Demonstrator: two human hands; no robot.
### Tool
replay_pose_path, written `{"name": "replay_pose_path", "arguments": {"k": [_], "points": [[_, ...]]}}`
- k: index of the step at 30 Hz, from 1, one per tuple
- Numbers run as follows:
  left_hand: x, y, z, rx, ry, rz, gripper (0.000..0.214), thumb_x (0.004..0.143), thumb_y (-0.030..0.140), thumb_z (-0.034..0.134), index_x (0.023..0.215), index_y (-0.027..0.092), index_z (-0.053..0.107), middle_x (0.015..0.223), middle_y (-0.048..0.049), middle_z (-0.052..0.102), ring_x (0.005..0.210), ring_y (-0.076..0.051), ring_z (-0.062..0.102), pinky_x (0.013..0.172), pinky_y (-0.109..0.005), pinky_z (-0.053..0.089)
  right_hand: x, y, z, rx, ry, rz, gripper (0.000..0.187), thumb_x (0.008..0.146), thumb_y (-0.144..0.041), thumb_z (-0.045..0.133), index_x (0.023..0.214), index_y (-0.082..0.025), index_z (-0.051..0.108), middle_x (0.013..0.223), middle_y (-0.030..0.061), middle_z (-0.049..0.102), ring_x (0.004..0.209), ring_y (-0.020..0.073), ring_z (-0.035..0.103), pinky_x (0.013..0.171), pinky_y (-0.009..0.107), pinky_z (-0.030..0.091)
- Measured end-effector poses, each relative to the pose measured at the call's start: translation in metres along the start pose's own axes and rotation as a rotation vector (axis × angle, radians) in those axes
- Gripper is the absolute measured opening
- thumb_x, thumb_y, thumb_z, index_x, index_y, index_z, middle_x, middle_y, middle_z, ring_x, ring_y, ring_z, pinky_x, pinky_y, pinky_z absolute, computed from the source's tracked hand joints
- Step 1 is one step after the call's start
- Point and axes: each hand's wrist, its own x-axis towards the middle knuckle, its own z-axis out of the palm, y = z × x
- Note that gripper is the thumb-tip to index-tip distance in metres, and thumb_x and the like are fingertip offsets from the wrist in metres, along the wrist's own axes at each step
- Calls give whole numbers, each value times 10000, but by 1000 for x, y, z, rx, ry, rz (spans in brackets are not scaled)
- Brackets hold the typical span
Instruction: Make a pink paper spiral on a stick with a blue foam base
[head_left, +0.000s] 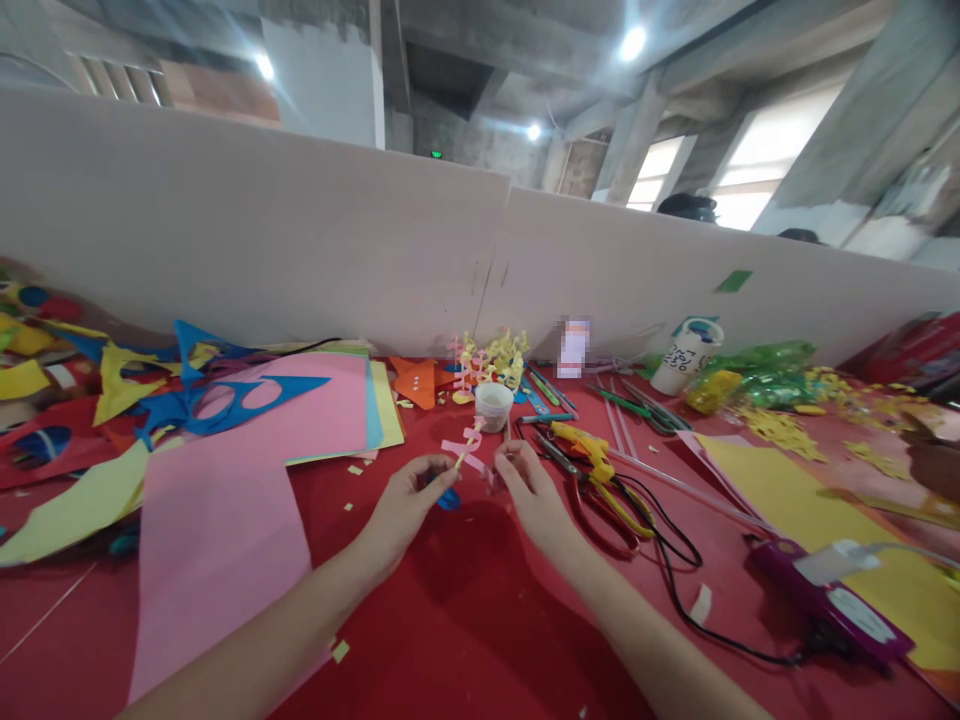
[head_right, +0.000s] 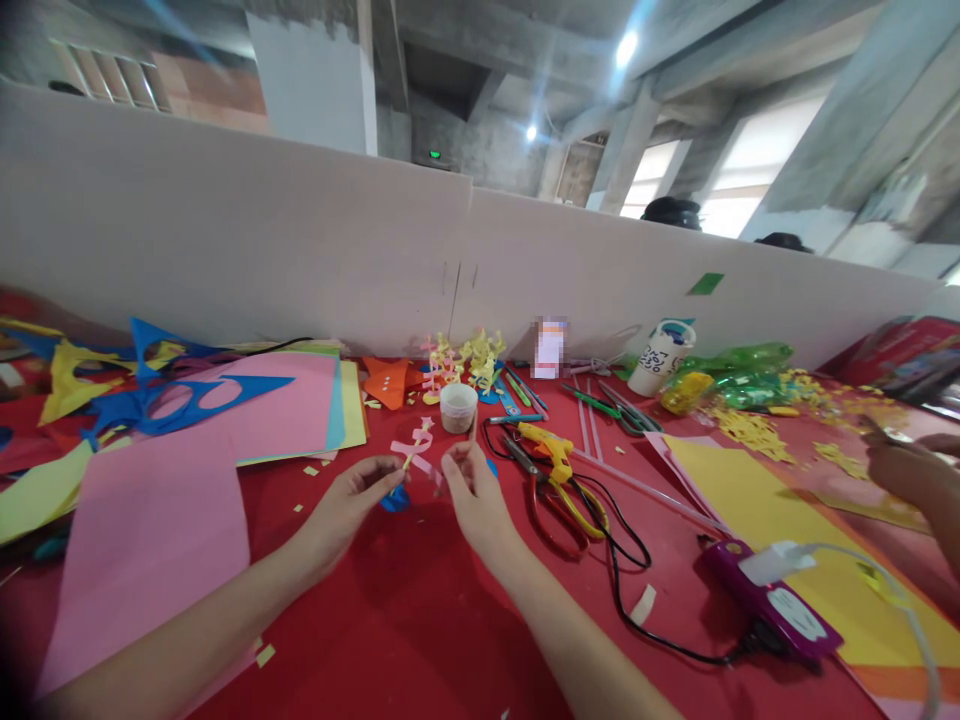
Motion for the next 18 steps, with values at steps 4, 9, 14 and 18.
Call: {"name": "replay_pose_path", "arguments": {"k": [4, 9, 14, 18], "points": [[5, -1, -6, 175, 49, 53, 178, 663, 340, 664, 718, 171, 653, 637, 0, 610, 578, -146, 533, 590, -252, 412, 1, -8, -11, -210, -159, -114, 97, 815, -267, 475, 879, -222, 533, 719, -9, 598, 679, 152, 589, 667, 287, 459], [6, 0, -13, 476, 137, 259, 63, 669, 244, 647, 707, 216, 689, 748, -35, 667, 736, -208, 568, 731, -307, 407, -4, -15, -16, -589, -349, -348, 255, 816, -134, 442, 900, -241, 658, 880, 33, 679, 838, 182, 600, 765, 325, 446], [5, -3, -15, 676, 57, 534, 106, 699, 176, 627, 744, 243, 695, 722, -33, 649, 763, -220, 532, 769, -357, 406, -7, -19, -13, -787, -417, -539, 228, 829, -164, 497, 935, -251, 678, 855, 46, 691, 792, 185, 581, 743, 324, 441], [1, -5, -15, 905, -80, 759, 167, 778, 152, 562, 858, 227, 687, 902, -65, 634, 961, -235, 500, 874, -403, 403, -10, -25, -9, -882, -358, -626, 153, 788, -181, 583, 866, -242, 699, 774, 54, 675, 755, 199, 524, 709, 339, 400]]}}
